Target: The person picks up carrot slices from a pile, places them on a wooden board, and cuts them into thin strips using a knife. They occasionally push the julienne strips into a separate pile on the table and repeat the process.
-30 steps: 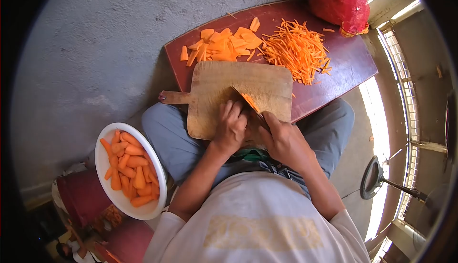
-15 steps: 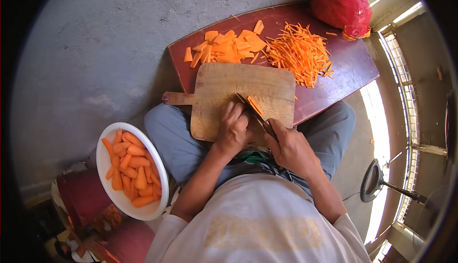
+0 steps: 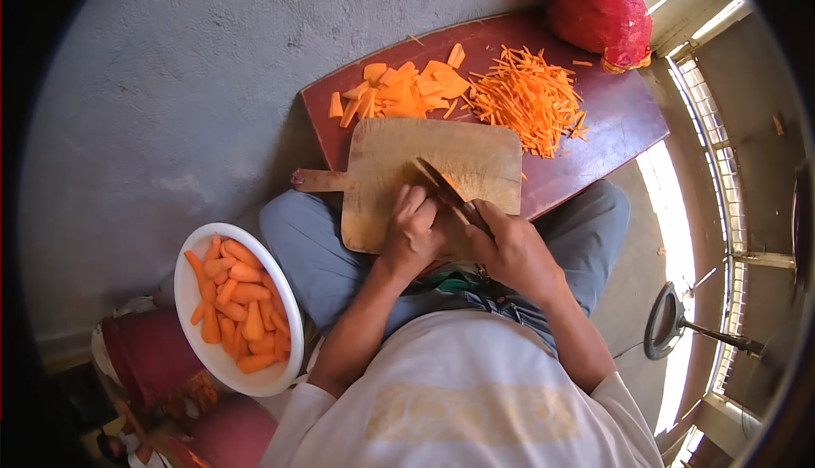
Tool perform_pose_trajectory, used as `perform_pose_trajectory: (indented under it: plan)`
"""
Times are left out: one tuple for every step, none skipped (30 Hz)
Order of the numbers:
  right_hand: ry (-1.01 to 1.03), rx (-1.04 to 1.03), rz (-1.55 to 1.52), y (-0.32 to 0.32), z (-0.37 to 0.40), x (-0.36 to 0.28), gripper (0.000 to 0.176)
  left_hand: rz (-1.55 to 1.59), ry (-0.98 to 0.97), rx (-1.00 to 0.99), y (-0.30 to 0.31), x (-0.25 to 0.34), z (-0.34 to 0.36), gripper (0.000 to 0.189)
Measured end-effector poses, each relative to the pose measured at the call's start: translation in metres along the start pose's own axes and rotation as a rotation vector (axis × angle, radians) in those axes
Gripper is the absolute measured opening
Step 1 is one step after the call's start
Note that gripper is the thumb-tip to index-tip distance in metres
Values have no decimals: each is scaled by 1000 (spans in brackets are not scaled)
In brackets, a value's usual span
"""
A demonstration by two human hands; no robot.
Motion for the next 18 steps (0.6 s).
perform_pose_trajectory:
  plan:
    - [-31, 24, -51, 5, -1, 4, 24, 33, 13, 31, 3, -2, 0, 15]
    - [-62, 43, -102, 9, -1, 7, 23, 66, 29, 63, 4, -6, 1, 13]
    - [-122, 47, -187, 11, 0, 11, 25, 101, 46, 97, 6, -8, 1, 11]
    - [-128, 32, -186, 12, 0, 13, 24, 123, 78, 140, 10, -10, 1, 10]
    - [-134, 20, -186, 12, 1, 14, 24, 146, 109, 181, 13, -12, 2, 9]
    - [-141, 11, -186, 11, 3, 16, 24, 168, 136, 219, 18, -12, 3, 8]
    - [-162, -23, -268, 4, 7, 21, 24, 199, 186, 237, 22, -14, 3, 6]
    - [-132, -47, -268, -2, 10, 21, 25, 233, 219, 257, 25, -18, 4, 6]
    - [-102, -70, -269, -7, 10, 19, 27, 267, 252, 275, 27, -21, 5, 7]
    - [-73, -94, -269, -10, 8, 17, 29, 301, 286, 291, 29, -25, 5, 7]
    - [-80, -87, -234, -7, 7, 18, 30, 334, 321, 283, 29, -28, 6, 5]
    - [-73, -60, -211, -3, 4, 24, 30, 323, 324, 270, 28, -29, 6, 4]
    - [-65, -33, -190, 4, 1, 35, 29, 310, 328, 258, 26, -31, 6, 4]
    - [-57, -5, -168, 14, -5, 46, 29, 297, 330, 245, 25, -32, 5, 3]
    - [-95, -47, -171, 27, -17, 57, 30, 296, 341, 232, 24, -29, 4, 3]
    - [-38, 14, -109, 40, -26, 74, 27, 265, 321, 228, 23, -28, 4, 3]
    - [-215, -53, -181, 51, -35, 91, 24, 236, 299, 223, 20, -29, 4, 3]
    - [-239, 3, -137, 65, -44, 106, 25, 207, 273, 218, 16, -29, 3, 3]
Point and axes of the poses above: each hand's wrist, its own z-axis away from the middle knuckle, its own y-axis out of the back of the hand, x = y × z, the point moved 7 cm from there along -z, towards the middle knuckle, and after that the axes turned 8 degrees about y, right-handed, at the moved point
